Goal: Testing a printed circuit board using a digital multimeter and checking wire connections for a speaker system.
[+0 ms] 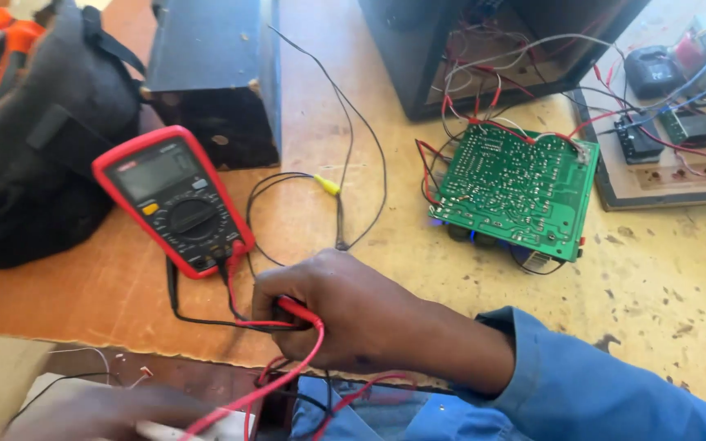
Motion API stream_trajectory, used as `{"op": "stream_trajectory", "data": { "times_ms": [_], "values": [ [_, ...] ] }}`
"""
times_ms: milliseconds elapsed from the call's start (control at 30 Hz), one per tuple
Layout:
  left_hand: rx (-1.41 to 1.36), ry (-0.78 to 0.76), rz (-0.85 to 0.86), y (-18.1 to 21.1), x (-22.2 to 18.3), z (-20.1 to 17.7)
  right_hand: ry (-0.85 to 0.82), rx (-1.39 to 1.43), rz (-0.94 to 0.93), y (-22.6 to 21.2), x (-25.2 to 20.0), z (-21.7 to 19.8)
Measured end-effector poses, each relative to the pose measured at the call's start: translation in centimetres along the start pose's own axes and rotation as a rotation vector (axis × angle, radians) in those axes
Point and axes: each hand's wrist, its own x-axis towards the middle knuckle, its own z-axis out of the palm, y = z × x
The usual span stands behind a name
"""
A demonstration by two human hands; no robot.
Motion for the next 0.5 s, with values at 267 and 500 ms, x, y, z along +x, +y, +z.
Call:
{"op": "stream_trajectory", "data": {
  "times_ms": [267, 500],
  "values": [
    [0.455, 0.294, 0.384, 4.4, 7.5, 8.0, 0.093, -0.055, -0.073, 0.3, -0.2, -0.5],
    [0.528, 0.274, 0.488, 4.8, 7.1, 6.7, 0.103, -0.049, -0.121, -0.1, -0.4, -1.3]
  ]
}}
